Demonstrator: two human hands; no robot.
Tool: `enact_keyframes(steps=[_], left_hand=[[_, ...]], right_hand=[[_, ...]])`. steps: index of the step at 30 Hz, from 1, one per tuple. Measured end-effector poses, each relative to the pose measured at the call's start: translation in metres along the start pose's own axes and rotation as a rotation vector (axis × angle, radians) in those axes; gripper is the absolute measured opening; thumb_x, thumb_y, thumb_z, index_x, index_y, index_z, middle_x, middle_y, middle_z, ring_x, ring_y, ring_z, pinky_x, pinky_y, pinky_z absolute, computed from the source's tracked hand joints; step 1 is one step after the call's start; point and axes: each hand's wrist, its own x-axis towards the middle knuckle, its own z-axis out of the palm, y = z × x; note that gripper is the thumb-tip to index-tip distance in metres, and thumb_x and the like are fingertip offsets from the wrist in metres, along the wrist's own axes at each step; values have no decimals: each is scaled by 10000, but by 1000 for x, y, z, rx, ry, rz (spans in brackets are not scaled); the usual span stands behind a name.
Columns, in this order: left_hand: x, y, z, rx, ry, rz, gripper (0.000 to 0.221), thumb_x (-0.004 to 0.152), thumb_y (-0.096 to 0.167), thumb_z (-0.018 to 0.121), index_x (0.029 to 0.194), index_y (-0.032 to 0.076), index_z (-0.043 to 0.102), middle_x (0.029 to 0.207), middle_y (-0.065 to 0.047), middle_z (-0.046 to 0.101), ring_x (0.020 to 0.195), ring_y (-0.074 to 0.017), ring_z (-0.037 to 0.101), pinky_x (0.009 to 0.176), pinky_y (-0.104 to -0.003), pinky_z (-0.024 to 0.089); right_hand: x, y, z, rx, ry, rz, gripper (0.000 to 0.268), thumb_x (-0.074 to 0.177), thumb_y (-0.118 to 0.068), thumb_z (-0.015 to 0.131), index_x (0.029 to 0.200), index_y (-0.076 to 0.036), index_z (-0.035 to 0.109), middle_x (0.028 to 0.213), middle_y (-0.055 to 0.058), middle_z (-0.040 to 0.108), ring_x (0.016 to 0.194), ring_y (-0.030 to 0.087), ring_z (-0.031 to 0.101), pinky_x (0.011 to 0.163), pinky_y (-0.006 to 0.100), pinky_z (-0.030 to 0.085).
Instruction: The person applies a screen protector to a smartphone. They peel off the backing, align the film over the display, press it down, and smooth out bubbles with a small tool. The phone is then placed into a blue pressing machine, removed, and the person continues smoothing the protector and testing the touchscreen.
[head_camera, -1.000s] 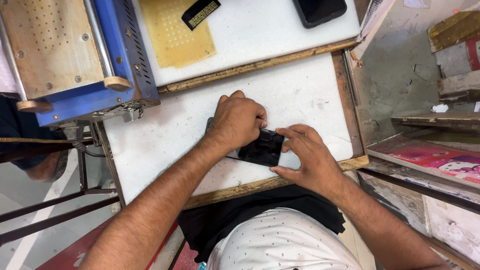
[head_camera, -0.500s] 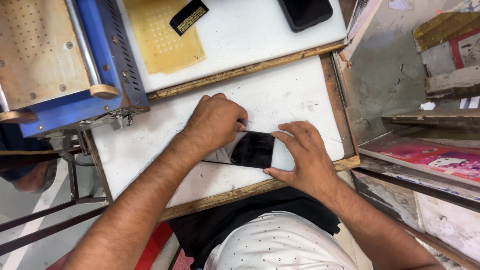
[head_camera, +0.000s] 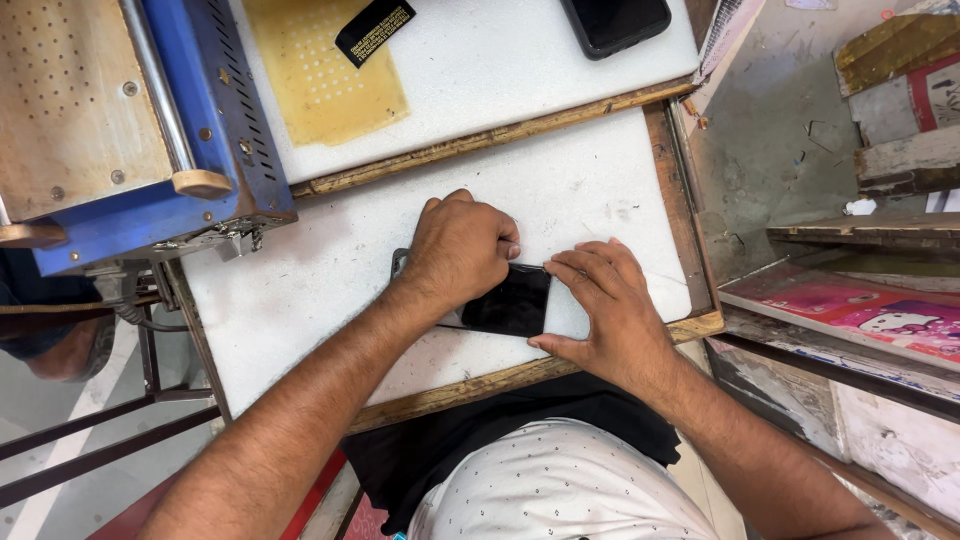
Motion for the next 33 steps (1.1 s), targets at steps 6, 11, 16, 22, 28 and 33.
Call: enact_keyframes(steps=[6, 11, 16, 22, 28, 33], left_hand=[[-3, 0, -1, -20, -3, -10, 152, 946, 275, 704, 915, 174, 814, 824, -9, 754, 998, -181, 597, 1038, -427, 417], [-11, -10, -15, 95, -29, 26, 143, 931, 290, 719, 947, 179, 808, 886, -18, 749, 1017, -201, 595, 1026, -446, 420], [-7, 4, -6, 91, 0, 38, 131, 904, 283, 739, 947, 181, 809, 901, -12, 748, 1008, -217, 583, 989, -453, 417], [-1, 9, 4, 38, 8, 41, 142, 927, 291, 725, 920, 181, 814, 840, 3, 751, 1016, -193, 571, 977, -422, 399], [-4, 13, 1, 16, 21, 15, 147, 933, 289, 714, 926, 184, 817, 854, 8, 752, 1021, -181, 576, 1005, -414, 387], [-9, 1, -10, 47, -32, -41, 159, 944, 314, 703, 957, 203, 816, 880, -3, 753, 1042, -181, 568, 1002, -427, 384]], right_hand=[[-2, 0, -1, 24, 0, 12, 877, 626, -475, 934, 1329, -68, 606, 1322, 141, 564, 1345, 341, 428, 1172, 577, 335], [-2, 1, 0, 10, 3, -2, 887, 637, -483, 936, 1333, -49, 597, 1321, 161, 556, 1339, 347, 428, 1171, 593, 321], [0, 1, -2, 46, 13, 4, 877, 635, -484, 930, 1329, -58, 602, 1329, 139, 563, 1342, 342, 431, 1173, 564, 349], [-2, 0, -1, 45, 7, 14, 881, 623, -466, 943, 1322, -47, 610, 1325, 148, 567, 1339, 350, 430, 1154, 556, 360], [-1, -3, -4, 36, 18, 17, 872, 601, -439, 956, 1309, -57, 620, 1313, 136, 576, 1333, 339, 436, 1154, 552, 362], [1, -2, -3, 50, 16, 24, 876, 602, -437, 956, 1314, -62, 611, 1313, 134, 577, 1333, 341, 437, 1135, 520, 400]])
